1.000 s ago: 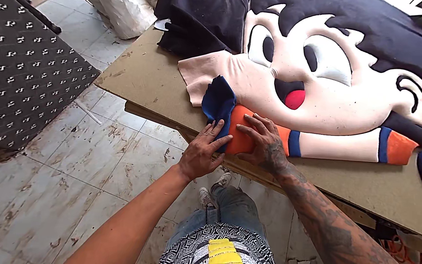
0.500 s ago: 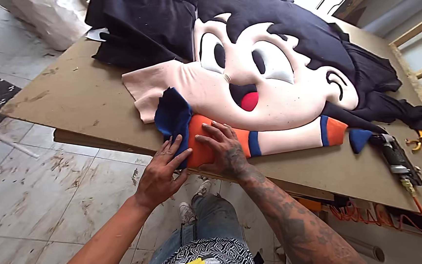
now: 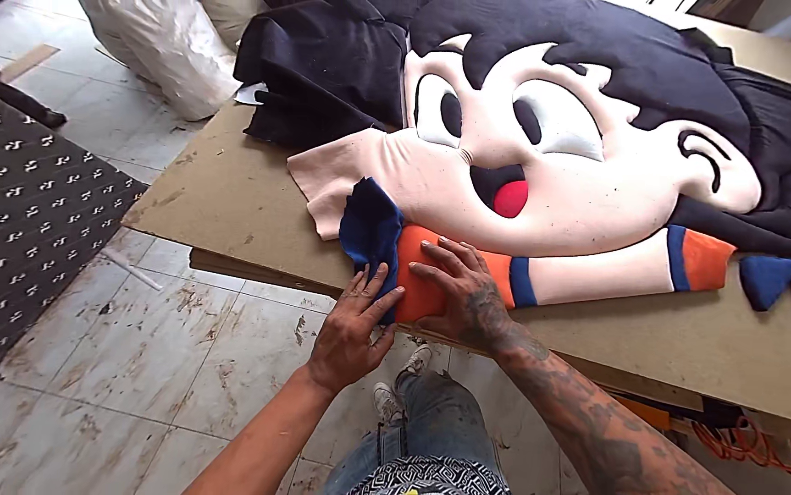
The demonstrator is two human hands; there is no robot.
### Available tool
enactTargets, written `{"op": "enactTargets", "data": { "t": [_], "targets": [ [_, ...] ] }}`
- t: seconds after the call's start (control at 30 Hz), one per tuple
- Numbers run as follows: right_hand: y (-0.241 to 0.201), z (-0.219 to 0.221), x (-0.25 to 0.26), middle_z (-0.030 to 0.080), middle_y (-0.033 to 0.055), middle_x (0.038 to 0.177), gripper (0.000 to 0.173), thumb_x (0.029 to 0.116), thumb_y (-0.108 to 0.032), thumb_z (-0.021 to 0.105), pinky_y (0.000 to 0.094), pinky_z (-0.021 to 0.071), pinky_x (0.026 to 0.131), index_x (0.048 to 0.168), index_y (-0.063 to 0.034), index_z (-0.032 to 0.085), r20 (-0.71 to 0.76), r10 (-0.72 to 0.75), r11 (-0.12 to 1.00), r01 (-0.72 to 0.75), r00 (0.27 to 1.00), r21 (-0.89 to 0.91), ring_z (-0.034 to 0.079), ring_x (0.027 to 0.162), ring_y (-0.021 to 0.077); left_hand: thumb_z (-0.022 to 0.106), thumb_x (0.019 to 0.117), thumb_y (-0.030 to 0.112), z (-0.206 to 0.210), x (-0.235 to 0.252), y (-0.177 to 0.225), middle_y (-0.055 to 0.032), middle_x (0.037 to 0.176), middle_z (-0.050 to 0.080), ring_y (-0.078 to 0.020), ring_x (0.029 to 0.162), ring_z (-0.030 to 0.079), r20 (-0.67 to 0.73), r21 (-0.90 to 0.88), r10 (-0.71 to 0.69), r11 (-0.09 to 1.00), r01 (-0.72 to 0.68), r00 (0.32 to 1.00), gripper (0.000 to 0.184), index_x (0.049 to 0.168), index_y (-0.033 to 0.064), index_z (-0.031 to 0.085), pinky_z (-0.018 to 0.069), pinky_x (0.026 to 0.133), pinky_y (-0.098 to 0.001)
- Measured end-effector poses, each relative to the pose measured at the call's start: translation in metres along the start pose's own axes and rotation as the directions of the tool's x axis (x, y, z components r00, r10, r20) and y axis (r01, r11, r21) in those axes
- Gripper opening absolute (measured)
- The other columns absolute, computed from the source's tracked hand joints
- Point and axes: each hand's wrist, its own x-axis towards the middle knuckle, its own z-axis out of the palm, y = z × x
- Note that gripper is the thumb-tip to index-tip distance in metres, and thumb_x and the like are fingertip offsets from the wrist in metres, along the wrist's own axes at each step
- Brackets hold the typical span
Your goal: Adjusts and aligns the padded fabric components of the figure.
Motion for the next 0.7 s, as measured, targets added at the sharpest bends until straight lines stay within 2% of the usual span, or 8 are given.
{"op": "enactTargets", "data": {
  "t": [0.17,0.3,0.4,0.57,0.7],
  "targets": [
    [0.001,-0.001,0.000,0.052,-0.0010,0.155,0.080,0.0621,-0.070,0.082,0.0517,0.0310,0.122,0.133,-0.0364,0.067,0.016,-0.005,1.000,0.005,1.000,-0.004,0.040,0.148,0.0240,0.072,0.0913,0.036,-0.003,0.001,-0.003,-0.0084,0.165,0.038,-0.0260,0.153,0.035,0.028,-0.003,0.013,1.000,-0.013,1.000,0.053,0.143,0.0250,0.063,0.0349,0.125,-0.0479],
    [0.000,-0.002,-0.001,0.052,-0.0004,0.154,0.080,0.0623,-0.069,0.082,0.0524,0.0307,0.122,0.133,-0.0347,0.068,0.027,-0.008,1.000,0.008,1.000,0.003,0.040,0.148,0.0259,0.079,0.0831,0.030,-0.007,0.003,0.000,-0.0108,0.162,0.043,-0.0255,0.152,0.038,0.042,-0.016,0.018,1.000,-0.018,0.999,0.070,0.148,0.0141,0.057,0.0333,0.126,-0.0473],
    [-0.001,-0.006,-0.002,0.052,0.0011,0.155,0.078,0.0629,-0.066,0.083,0.0534,0.0301,0.121,0.132,-0.0325,0.069,0.030,-0.010,1.000,0.010,0.999,0.024,0.039,0.149,0.0278,0.080,0.0808,0.028,-0.010,0.005,0.004,-0.0106,0.161,0.044,-0.0250,0.151,0.038,0.062,-0.032,0.018,0.999,-0.016,0.998,0.076,0.150,0.0113,0.053,0.0331,0.126,-0.0464],
    [0.002,-0.003,-0.001,0.052,-0.0009,0.154,0.079,0.0627,-0.070,0.080,0.0527,0.0303,0.122,0.133,-0.0354,0.068,0.019,0.003,1.000,-0.004,1.000,0.017,0.042,0.147,0.0260,0.069,0.0905,0.028,-0.012,0.007,0.005,-0.0118,0.161,0.044,-0.0260,0.151,0.039,0.084,-0.021,0.018,1.000,-0.017,0.996,0.063,0.149,0.0095,0.054,0.0324,0.126,-0.0477],
    [0.002,-0.004,-0.001,0.053,-0.0010,0.154,0.079,0.0623,-0.069,0.080,0.0524,0.0301,0.122,0.133,-0.0351,0.068,0.019,0.007,1.000,-0.007,1.000,0.015,0.041,0.147,0.0257,0.067,0.0939,0.028,-0.011,0.007,0.005,-0.0121,0.162,0.043,-0.0266,0.152,0.038,0.083,-0.005,0.032,0.999,-0.032,0.996,0.060,0.149,0.0091,0.053,0.0322,0.126,-0.0485]
  ]
}}
